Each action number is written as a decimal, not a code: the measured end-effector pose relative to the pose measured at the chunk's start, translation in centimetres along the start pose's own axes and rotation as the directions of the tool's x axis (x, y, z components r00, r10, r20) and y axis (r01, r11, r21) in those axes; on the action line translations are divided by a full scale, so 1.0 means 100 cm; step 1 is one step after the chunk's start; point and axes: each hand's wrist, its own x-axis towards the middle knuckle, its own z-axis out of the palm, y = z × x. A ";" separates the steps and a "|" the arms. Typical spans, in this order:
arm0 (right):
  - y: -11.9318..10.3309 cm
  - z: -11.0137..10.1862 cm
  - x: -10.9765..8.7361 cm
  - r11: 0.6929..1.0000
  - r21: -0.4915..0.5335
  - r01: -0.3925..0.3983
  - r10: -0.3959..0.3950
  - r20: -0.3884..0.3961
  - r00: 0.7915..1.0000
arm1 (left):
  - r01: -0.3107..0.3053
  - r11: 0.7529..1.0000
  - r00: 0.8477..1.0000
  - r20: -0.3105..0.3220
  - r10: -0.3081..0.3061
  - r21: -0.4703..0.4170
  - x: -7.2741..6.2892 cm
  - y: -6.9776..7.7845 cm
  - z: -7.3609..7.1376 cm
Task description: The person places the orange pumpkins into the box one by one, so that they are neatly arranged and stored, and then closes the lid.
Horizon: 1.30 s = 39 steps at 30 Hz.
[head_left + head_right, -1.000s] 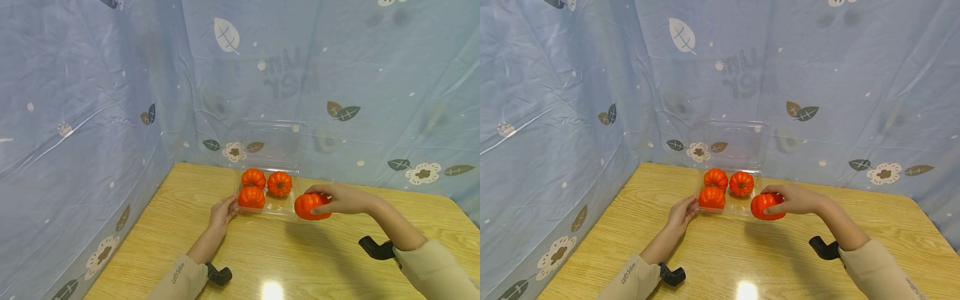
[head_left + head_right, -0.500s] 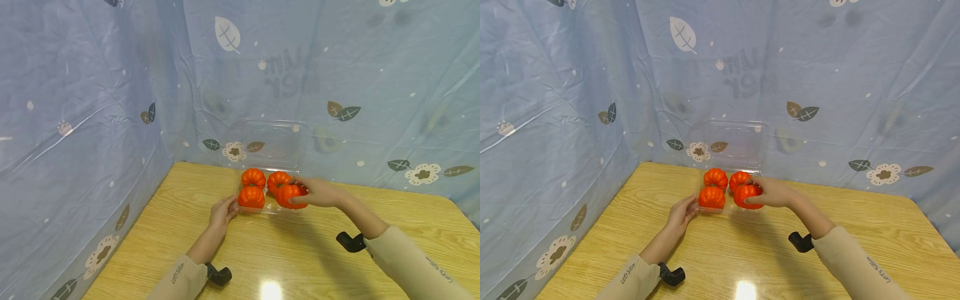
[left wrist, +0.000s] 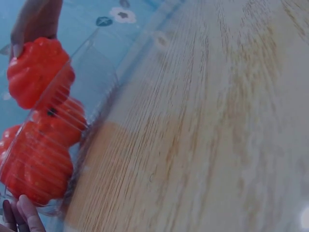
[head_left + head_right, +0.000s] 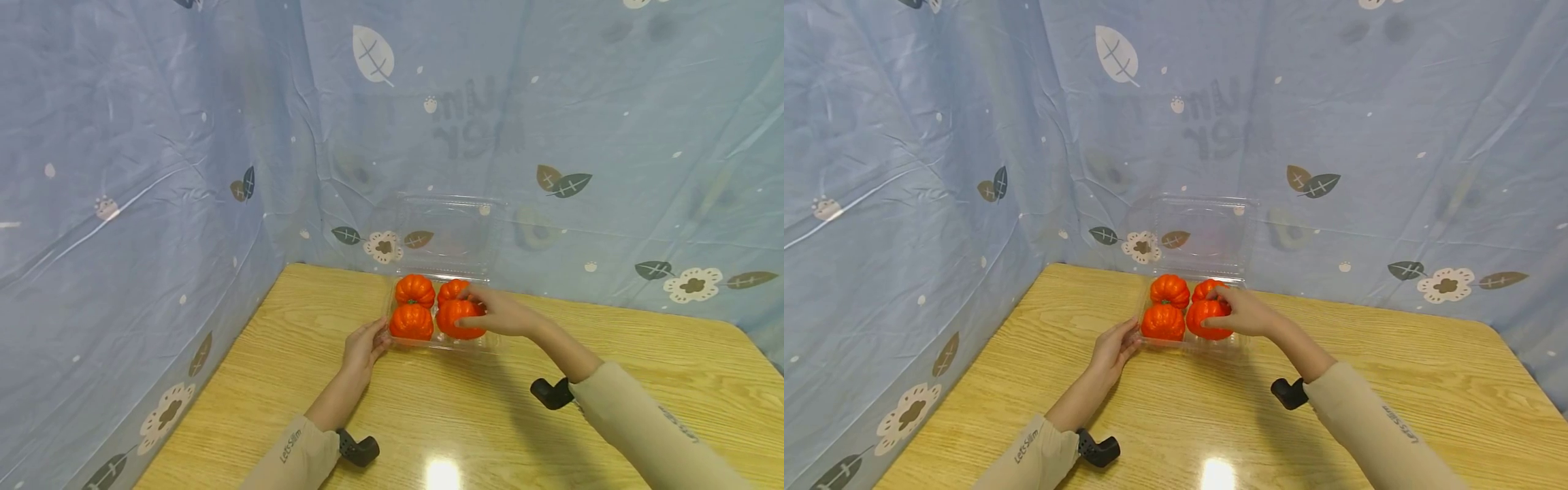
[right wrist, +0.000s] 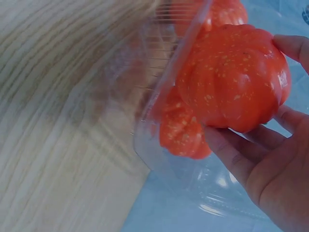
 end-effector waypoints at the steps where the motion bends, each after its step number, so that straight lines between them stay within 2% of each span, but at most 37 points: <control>1: 0.001 0.001 0.000 1.000 0.002 -0.001 0.001 0.000 1.000 | 0.000 1.000 1.000 -0.001 0.000 -0.001 0.000 0.000 0.000; 9: 0.010 0.011 0.004 1.000 0.024 0.001 -0.001 -0.002 1.000 | -0.008 1.000 1.000 0.004 0.008 -0.001 -0.001 -0.001 0.001; 22: 0.017 0.016 0.003 0.992 0.073 -0.100 0.095 0.059 0.994 | 0.000 1.000 1.000 0.002 0.000 0.011 -0.003 0.001 0.002; 31: 0.022 0.019 0.003 0.993 0.077 -0.084 0.078 0.081 0.994 | -0.001 1.000 1.000 -0.007 0.002 0.031 -0.003 0.001 0.001; 39: 0.028 0.023 0.002 0.993 0.088 -0.083 0.078 0.063 0.995 | -0.002 0.999 1.000 -0.014 0.003 0.038 -0.003 0.001 0.001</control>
